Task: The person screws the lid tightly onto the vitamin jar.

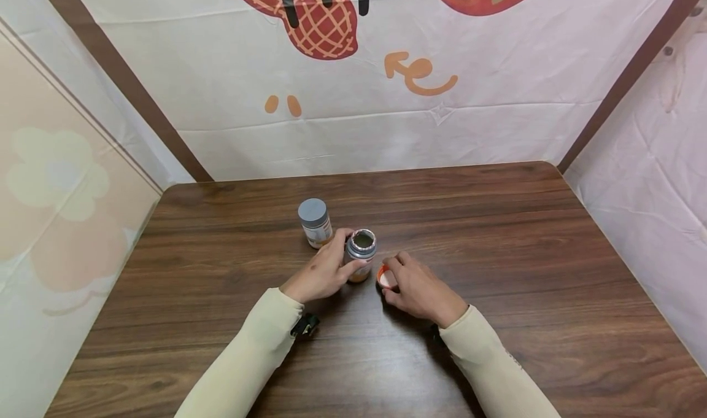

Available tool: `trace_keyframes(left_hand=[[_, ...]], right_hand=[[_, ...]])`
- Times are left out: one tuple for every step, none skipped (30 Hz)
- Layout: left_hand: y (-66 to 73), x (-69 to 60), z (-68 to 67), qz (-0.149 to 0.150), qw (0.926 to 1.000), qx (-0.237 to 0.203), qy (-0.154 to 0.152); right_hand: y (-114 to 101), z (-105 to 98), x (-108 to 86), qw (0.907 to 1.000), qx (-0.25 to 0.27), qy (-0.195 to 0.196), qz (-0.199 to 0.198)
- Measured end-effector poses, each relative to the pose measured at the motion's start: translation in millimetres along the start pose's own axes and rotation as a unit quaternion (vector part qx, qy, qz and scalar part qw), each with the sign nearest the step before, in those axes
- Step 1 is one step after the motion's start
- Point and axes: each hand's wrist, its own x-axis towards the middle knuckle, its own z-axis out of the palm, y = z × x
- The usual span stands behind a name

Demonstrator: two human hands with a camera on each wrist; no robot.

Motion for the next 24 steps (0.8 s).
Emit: trace_keyframes(left_hand=[[-0.2,-1.3,-1.4,0.002,1.0000,0.000,-0.003],[-0.4,-2.4,-2.7,0.004,1.0000,0.001,-0.006],[-0.6,-3.4,-3.8,0.006,0.9999,0.004,-0.008],[-0.6,-4.4,-4.9,0.007,0.9999,0.006,-0.011],[-0.7,-5.4,-6.1,0.006,0.9999,0.007,-0.015],[-0.7,-6.4,-7.3,0.005,0.9998,0.010,-0.018],[-0.6,-7.2,-8.5,0.004,0.9997,0.012,-0.021],[-0.7,-7.7,-9.4,0.006,0.9996,0.016,-0.023],[-0.6,-8.2,-10.4,0.008,0.9995,0.019,-0.026],[-0.5,-8.7,-11.3,0.010,0.9993,0.020,-0.029],[-0.7,-9.3,-11.9,0.012,0.9992,0.021,-0.031],[-0.9,-9.7,-12.5,0.016,0.9991,0.024,-0.032],[-1.2,-10.1,-12.8,0.019,0.9990,0.025,-0.033],[-1.6,-10.5,-13.0,0.022,0.9988,0.026,-0.034],[-2.0,-10.9,-13.2,0.025,0.9988,0.026,-0.034],[-2.5,-11.4,-13.2,0.028,0.9987,0.028,-0.034],[-2.9,-11.7,-13.1,0.029,0.9986,0.028,-0.033],[-3.1,-12.1,-13.1,0.031,0.9986,0.028,-0.033],[-3.4,-12.4,-12.8,0.033,0.9985,0.029,-0.032],[-3.8,-12.7,-12.5,0.036,0.9984,0.030,-0.031],[-4.0,-12.8,-12.1,0.038,0.9983,0.031,-0.031],[-4.1,-13.0,-11.7,0.041,0.9982,0.031,-0.031],[-4.2,-13.0,-11.2,0.042,0.9981,0.032,-0.031],[-4.3,-13.0,-10.7,0.045,0.9980,0.032,-0.031]], right_hand=[[-0.1,-0.3,0.1,1.0000,0.000,0.001,0.002],[-0.1,-0.6,0.1,1.0000,0.000,0.002,0.005],[-0.1,-1.1,0.2,1.0000,0.001,0.002,0.008],[-0.2,-1.4,0.3,0.9999,0.003,0.002,0.011],[-0.1,-1.6,0.4,0.9999,0.005,0.001,0.015],[-0.3,-2.2,0.4,0.9998,0.008,0.002,0.017],[-0.4,-2.5,0.5,0.9998,0.011,0.003,0.019],[-0.3,-2.7,0.7,0.9997,0.014,0.007,0.017],[-0.3,-3.2,1.0,0.9997,0.016,0.011,0.014],[-0.4,-3.3,1.3,0.9996,0.018,0.019,0.010],[-0.3,-3.3,1.6,0.9995,0.018,0.026,0.005],[-0.3,-3.5,2.0,0.9992,0.019,0.036,0.001],[-0.3,-3.7,2.4,0.9988,0.020,0.044,-0.003],[-0.2,-3.8,2.8,0.9985,0.020,0.052,-0.007],[-0.1,-4.0,3.2,0.9981,0.020,0.058,-0.007],[0.1,-3.9,3.5,0.9977,0.021,0.064,-0.007],[0.2,-4.0,3.7,0.9974,0.021,0.069,-0.007],[0.2,-4.2,3.8,0.9971,0.022,0.073,-0.007],[0.3,-4.2,3.9,0.9968,0.022,0.077,-0.008],[0.5,-4.1,4.1,0.9964,0.023,0.081,-0.008],[0.6,-4.0,4.2,0.9961,0.022,0.085,-0.010],[0.7,-3.9,4.4,0.9957,0.023,0.089,-0.011],[0.7,-3.9,4.4,0.9954,0.023,0.092,-0.013],[0.8,-3.8,4.5,0.9951,0.023,0.095,-0.014]])
